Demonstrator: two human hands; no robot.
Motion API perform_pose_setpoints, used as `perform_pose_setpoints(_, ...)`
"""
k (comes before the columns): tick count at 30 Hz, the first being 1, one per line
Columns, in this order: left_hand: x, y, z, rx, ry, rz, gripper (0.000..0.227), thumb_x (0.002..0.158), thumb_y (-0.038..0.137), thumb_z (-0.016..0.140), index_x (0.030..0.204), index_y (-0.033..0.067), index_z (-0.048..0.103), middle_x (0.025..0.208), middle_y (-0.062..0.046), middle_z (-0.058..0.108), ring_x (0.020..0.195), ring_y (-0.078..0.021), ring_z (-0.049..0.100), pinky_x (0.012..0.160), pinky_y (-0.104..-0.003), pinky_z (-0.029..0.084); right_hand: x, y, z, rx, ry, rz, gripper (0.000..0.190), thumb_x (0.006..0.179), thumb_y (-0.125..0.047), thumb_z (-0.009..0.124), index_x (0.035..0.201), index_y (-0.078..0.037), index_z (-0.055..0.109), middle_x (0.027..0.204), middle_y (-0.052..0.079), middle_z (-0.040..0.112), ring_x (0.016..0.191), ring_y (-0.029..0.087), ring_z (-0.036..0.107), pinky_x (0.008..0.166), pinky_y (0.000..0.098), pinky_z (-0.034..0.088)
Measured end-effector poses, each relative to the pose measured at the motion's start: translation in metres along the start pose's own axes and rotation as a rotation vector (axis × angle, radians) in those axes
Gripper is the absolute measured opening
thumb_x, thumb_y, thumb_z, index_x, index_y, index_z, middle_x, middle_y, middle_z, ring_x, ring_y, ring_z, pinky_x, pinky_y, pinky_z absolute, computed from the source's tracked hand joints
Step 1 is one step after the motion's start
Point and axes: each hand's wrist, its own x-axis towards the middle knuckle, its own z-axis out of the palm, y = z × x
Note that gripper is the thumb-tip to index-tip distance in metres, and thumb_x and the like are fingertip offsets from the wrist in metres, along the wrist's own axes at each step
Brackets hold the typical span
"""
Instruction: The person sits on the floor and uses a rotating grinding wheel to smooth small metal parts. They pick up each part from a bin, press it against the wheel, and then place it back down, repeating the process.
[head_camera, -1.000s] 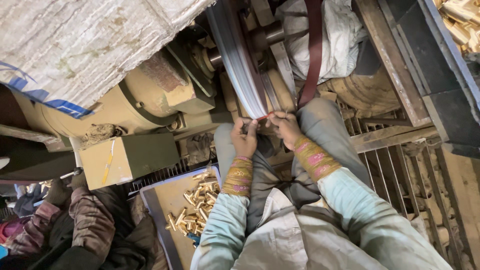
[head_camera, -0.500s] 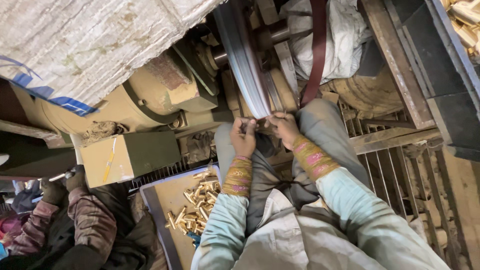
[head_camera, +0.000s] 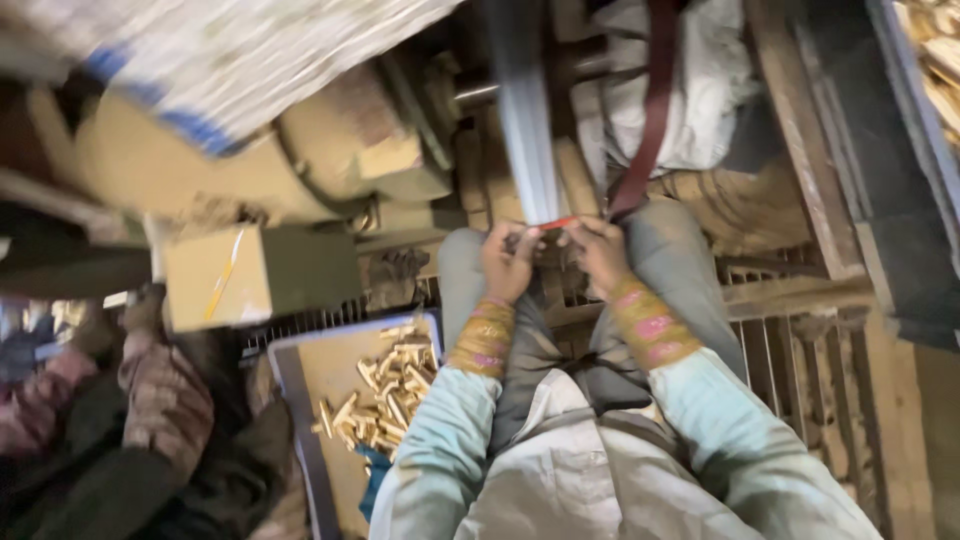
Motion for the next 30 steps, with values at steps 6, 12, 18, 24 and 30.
perform_pose_setpoints(6,-0.028,0.034,-0.012,-0.165,-0.078,0.078,0.010,0.099,0.011,0.069,0.098,0.0054,0.061,0.091,-0.002,0.068,0.081,-0.0092,0.068,0.070,-0.025,0.056,-0.039,-0.030,-0.007,-0.179,-0.077,0.006,0.016,0.103,-0.021,0.064,0.104,-0.006,0.070,0.081,-0.006,0.063,0.056,-0.001,0.042,0.048,0.0175,0.029)
perform_pose_setpoints(12,-0.093,0.038,-0.104,-0.083,0.232,0.131,0.011,0.100,0.008,0.070,0.096,0.0036,0.062,0.086,-0.003,0.069,0.077,-0.0093,0.064,0.070,-0.025,0.053,-0.077,-0.033,-0.029,-0.494,-0.136,-0.061,0.022,0.106,-0.023,0.066,0.102,-0.003,0.074,0.071,-0.004,0.056,0.054,0.001,0.036,0.048,0.0206,0.024)
perform_pose_setpoints(18,-0.153,0.033,-0.186,-0.006,0.684,0.005,0.011,0.098,0.012,0.071,0.092,0.0028,0.069,0.077,-0.002,0.069,0.067,-0.0099,0.060,0.061,-0.023,0.049,-0.065,-0.003,-0.047,-0.663,-0.271,-0.221,0.022,0.104,-0.022,0.065,0.105,-0.001,0.073,0.085,0.000,0.070,0.074,0.003,0.057,0.065,0.0207,0.045)
perform_pose_setpoints(24,-0.137,0.118,-0.233,0.017,0.704,0.261,0.010,0.100,0.015,0.069,0.097,0.0050,0.069,0.073,0.005,0.060,0.059,-0.0032,0.049,0.052,-0.019,0.037,-0.052,0.000,-0.046,-0.771,-0.281,-0.198,0.022,0.101,-0.022,0.066,0.101,-0.001,0.074,0.084,0.000,0.071,0.075,0.005,0.058,0.069,0.0232,0.047)
perform_pose_setpoints(30,-0.071,0.202,-0.281,0.365,0.804,0.421,0.014,0.100,0.012,0.074,0.095,-0.0014,0.072,0.077,0.005,0.064,0.066,-0.0013,0.052,0.059,-0.018,0.040,-0.054,-0.003,-0.040,-0.845,-0.234,-0.182,0.024,0.100,-0.025,0.068,0.101,-0.002,0.075,0.083,0.002,0.072,0.076,0.006,0.060,0.072,0.0237,0.049)
